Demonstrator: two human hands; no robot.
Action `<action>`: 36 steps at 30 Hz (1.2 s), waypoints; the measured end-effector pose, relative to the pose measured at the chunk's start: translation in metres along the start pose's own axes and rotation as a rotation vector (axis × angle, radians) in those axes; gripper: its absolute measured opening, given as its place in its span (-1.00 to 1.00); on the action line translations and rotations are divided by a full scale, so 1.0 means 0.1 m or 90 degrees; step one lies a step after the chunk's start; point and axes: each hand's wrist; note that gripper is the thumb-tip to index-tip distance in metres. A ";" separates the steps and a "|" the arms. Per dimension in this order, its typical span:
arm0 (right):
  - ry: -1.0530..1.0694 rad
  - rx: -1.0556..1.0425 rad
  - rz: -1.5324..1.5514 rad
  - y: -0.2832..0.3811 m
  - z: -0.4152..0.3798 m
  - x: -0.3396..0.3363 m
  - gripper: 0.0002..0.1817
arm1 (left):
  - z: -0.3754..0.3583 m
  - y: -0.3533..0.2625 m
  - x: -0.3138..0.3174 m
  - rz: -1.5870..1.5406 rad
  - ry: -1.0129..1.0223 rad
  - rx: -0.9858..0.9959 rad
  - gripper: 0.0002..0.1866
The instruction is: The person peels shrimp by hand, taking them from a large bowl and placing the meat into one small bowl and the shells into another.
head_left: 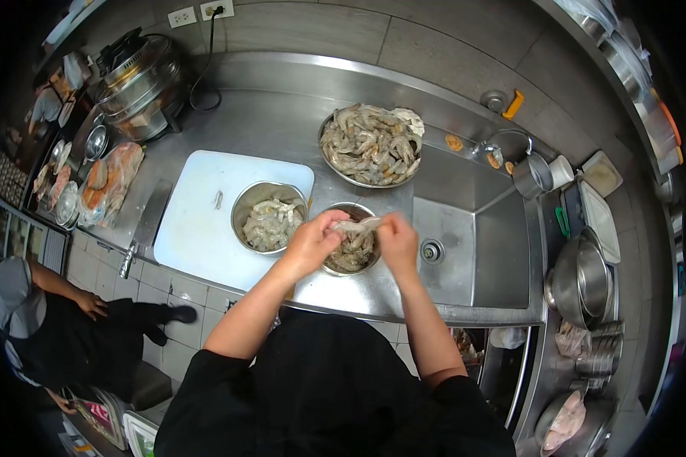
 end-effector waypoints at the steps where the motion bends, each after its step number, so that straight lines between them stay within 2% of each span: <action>1: -0.015 0.055 0.038 -0.10 0.05 -0.04 -0.87 | -0.01 0.06 -0.06 -0.025 -0.004 -0.015 -0.66; 2: -0.013 0.056 0.040 -0.15 0.08 -0.10 -0.87 | -0.01 0.13 -0.11 -0.050 -0.008 -0.031 -0.66; 4: 0.125 0.065 0.091 -0.18 0.12 -0.18 -0.84 | 0.00 0.16 -0.12 -0.101 -0.014 -0.021 -0.69; 5: 0.124 0.066 0.091 -0.17 0.10 -0.19 -0.84 | 0.03 0.18 -0.12 -0.168 -0.024 -0.035 -0.73; 7: 0.235 -0.138 -0.270 -0.01 0.04 -0.19 -0.73 | 0.07 0.16 -0.08 -0.233 -0.031 -0.047 -0.76; 8: 0.232 -0.138 -0.269 0.02 0.01 -0.15 -0.73 | 0.08 0.15 -0.05 -0.246 -0.035 -0.056 -0.80; 10: 0.271 -0.148 -0.101 0.11 -0.04 -0.07 -0.63 | 0.11 0.16 -0.01 -0.258 -0.040 -0.065 -0.84; 11: 0.329 -0.096 0.017 0.16 -0.06 -0.04 -0.57 | 0.13 0.19 0.01 -0.224 -0.043 -0.037 -0.85; 14: 0.293 -0.085 0.043 0.27 -0.11 0.06 -0.62 | 0.14 0.17 0.09 -0.194 -0.055 -0.014 -0.86; 15: 0.194 -0.207 0.050 0.23 -0.09 0.16 -0.68 | 0.14 0.16 0.11 -0.199 -0.069 -0.019 -0.85; 19: 0.216 -0.144 0.050 0.12 -0.14 0.17 -0.66 | 0.12 0.16 0.16 -0.132 -0.097 0.005 -0.85; 25: 0.199 -0.137 -0.005 0.08 -0.11 0.13 -0.68 | 0.11 0.22 0.17 -0.177 -0.106 0.015 -0.86; 27: 0.242 -0.072 -0.008 0.01 -0.09 0.11 -0.67 | 0.11 0.15 0.12 -0.212 -0.128 -0.010 -0.88; 30: 0.216 -0.122 -0.033 -0.01 -0.07 0.11 -0.66 | 0.11 0.09 0.02 -0.260 -0.116 -0.022 -0.90; 33: 0.172 -0.104 -0.007 0.13 -0.06 0.11 -0.67 | 0.12 0.11 -0.03 -0.304 -0.112 -0.012 -0.87; 35: 0.202 -0.124 -0.030 0.22 -0.02 0.07 -0.67 | 0.09 0.16 -0.11 -0.314 -0.110 -0.007 -0.85; 36: 0.232 -0.145 -0.054 0.24 0.02 0.07 -0.67 | 0.07 0.16 -0.17 -0.249 -0.140 0.000 -0.82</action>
Point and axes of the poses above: each hand's wrist, its own z-axis towards the middle knuckle, its own x-axis out of the palm, y = z × x, and after that the axes turned 6 degrees about -z, right-handed
